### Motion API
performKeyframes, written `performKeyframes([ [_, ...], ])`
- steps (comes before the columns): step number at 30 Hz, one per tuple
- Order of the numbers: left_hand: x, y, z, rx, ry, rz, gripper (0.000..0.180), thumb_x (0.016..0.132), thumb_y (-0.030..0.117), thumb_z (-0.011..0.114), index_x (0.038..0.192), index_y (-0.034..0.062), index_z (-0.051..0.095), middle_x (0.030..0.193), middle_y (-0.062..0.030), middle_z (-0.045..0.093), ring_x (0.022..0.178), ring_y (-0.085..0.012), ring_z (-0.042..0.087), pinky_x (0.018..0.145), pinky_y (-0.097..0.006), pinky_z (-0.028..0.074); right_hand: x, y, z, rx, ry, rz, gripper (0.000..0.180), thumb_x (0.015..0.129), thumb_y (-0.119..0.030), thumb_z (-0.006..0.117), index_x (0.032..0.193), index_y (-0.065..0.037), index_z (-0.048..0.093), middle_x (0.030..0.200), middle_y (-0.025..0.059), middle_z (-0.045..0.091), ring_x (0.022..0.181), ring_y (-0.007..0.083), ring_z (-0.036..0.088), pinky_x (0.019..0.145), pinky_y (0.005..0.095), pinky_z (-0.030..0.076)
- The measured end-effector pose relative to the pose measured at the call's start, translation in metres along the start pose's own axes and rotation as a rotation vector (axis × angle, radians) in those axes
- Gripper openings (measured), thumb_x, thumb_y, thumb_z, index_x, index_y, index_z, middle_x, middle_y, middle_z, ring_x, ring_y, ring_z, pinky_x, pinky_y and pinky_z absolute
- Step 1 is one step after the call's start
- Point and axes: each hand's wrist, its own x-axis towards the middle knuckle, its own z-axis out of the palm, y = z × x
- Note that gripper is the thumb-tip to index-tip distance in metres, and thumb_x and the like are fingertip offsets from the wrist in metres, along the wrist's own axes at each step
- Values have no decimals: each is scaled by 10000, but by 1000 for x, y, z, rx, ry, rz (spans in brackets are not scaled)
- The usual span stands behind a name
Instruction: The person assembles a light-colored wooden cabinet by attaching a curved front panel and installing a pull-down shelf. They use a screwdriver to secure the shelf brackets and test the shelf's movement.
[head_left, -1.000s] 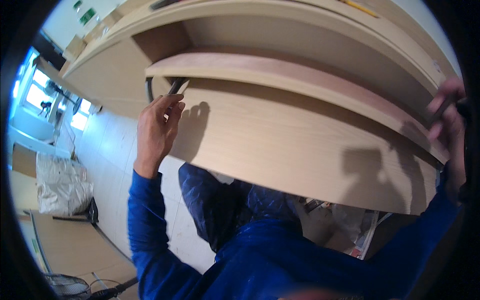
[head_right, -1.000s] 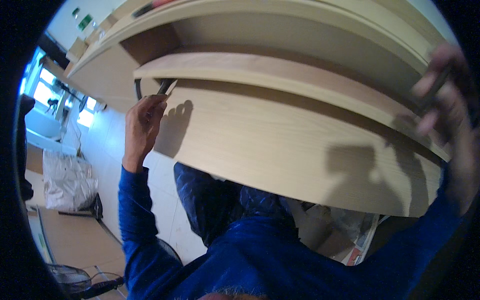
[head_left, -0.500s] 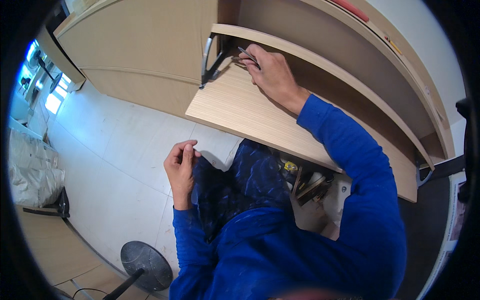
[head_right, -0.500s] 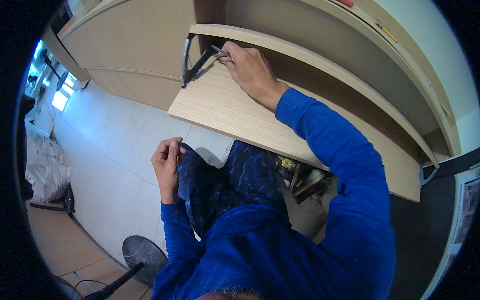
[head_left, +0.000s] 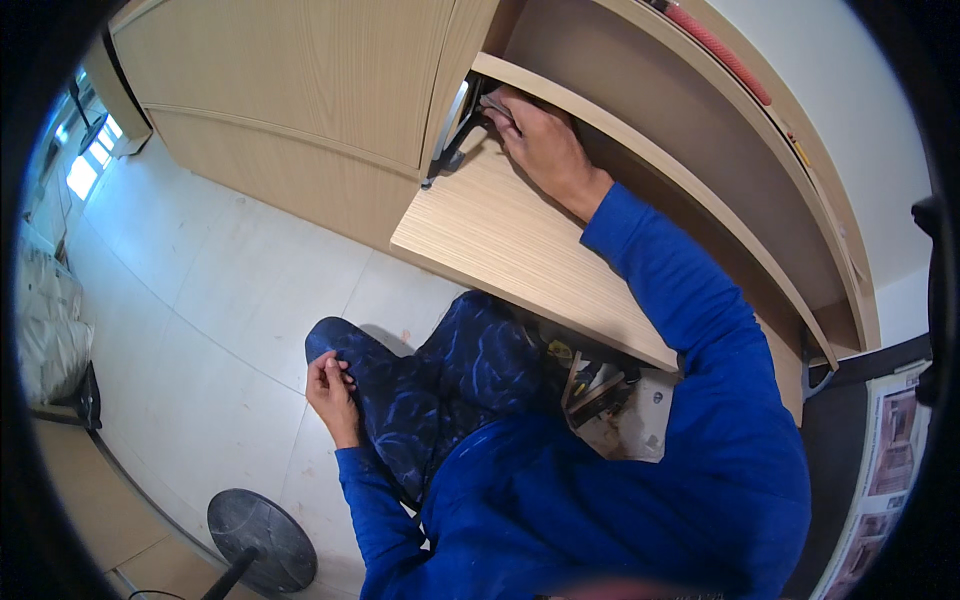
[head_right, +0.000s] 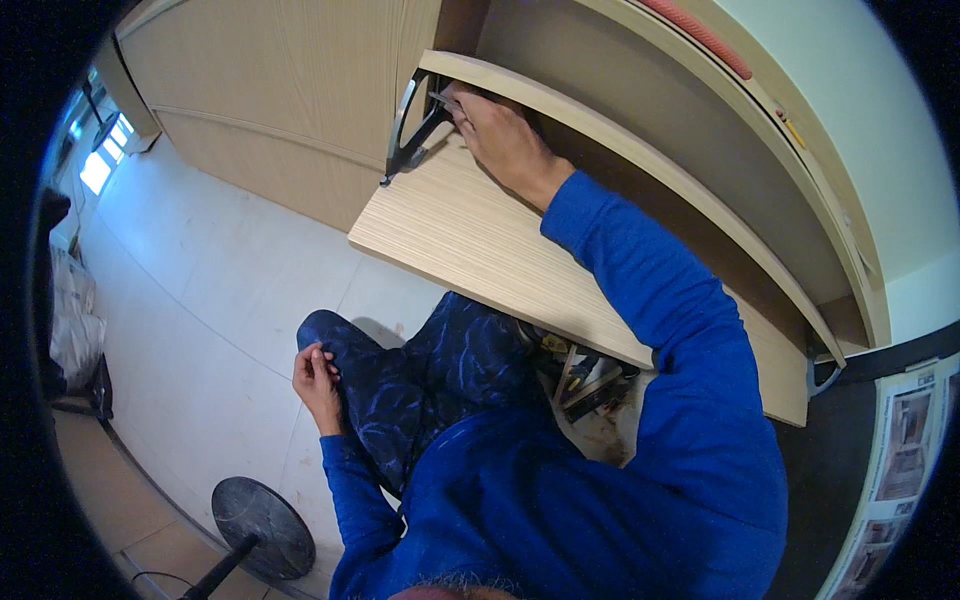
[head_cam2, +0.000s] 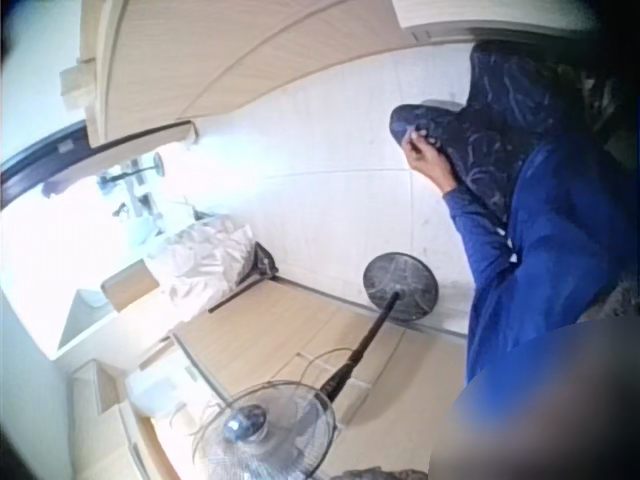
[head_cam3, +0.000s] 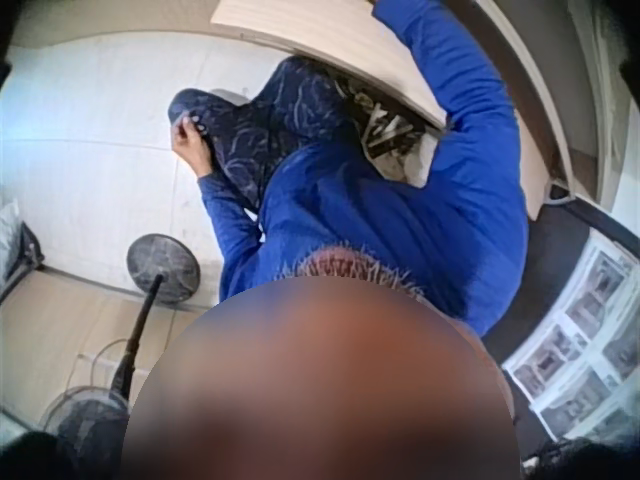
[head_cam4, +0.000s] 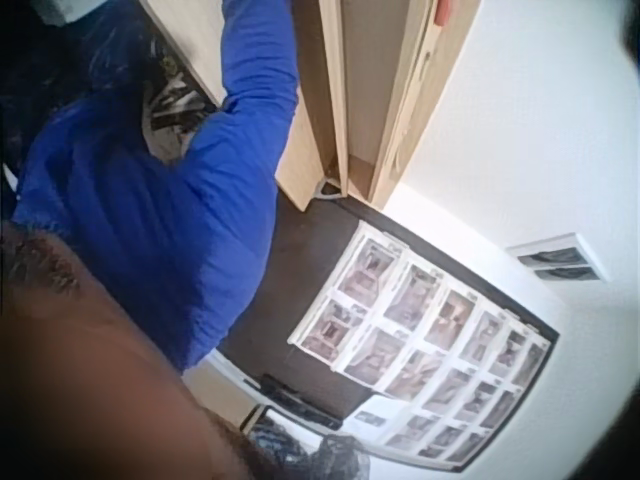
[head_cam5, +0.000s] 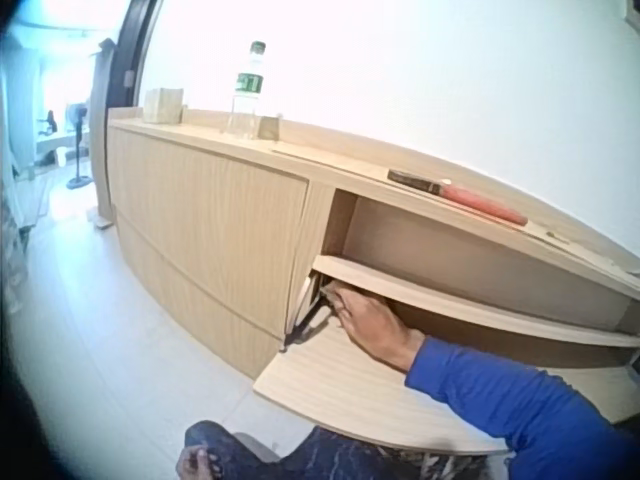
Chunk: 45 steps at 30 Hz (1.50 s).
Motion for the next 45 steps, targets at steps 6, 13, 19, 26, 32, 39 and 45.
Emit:
performKeyframes([
  [6,-9,20,34,54,-74,18,181,1063,190,600,1101,39,692,853,-12,666,666,-56,533,596,-213,435,9,16,15,6,5,-122,345,951,21,610,1294,-21,606,1123,219,716,1006,408,701,872,456,569],
  [13,-11,43,128,-32,-435,-107,219,1057,175,574,1105,4,702,881,-79,716,720,-111,639,660,-255,522,16,17,19,32,78,-261,463,879,125,565,1321,-12,585,1091,213,709,988,398,696,884,454,556],
  [19,-19,59,228,1,-572,295,325,997,199,645,1189,-63,657,1093,-135,733,931,-183,704,804,-329,570,13,18,19,151,83,-250,440,885,140,576,1300,-7,594,1103,190,683,1019,317,681,924,389,550],
  [26,-20,75,208,-364,-622,-71,354,1001,222,657,1206,-67,648,1082,-138,742,937,-209,731,863,-336,585,18,31,35,529,80,-137,313,971,148,531,1227,-8,620,1120,85,695,1036,179,678,970,303,562],
  [32,-15,67,186,-346,-627,-220,295,1038,211,615,1191,-39,645,1035,-106,742,881,-188,730,788,-294,604,17,42,41,648,18,-128,320,952,186,514,1191,10,636,1145,87,691,1101,179,670,1026,299,537],
  [39,-21,63,227,-483,-535,-328,357,1053,216,584,1304,-37,594,1139,-128,705,990,-218,709,825,-339,590,11,38,43,347,-5,-168,355,912,192,523,1217,44,627,1162,141,681,1193,238,642,1078,328,490],
  [45,-16,63,256,-942,-468,-513,397,1039,229,613,1331,-35,559,1216,-165,685,1054,-243,714,842,-363,623,9,42,35,241,-53,-161,384,908,188,524,1222,2,644,1160,117,688,1153,236,658,1039,323,505],
])
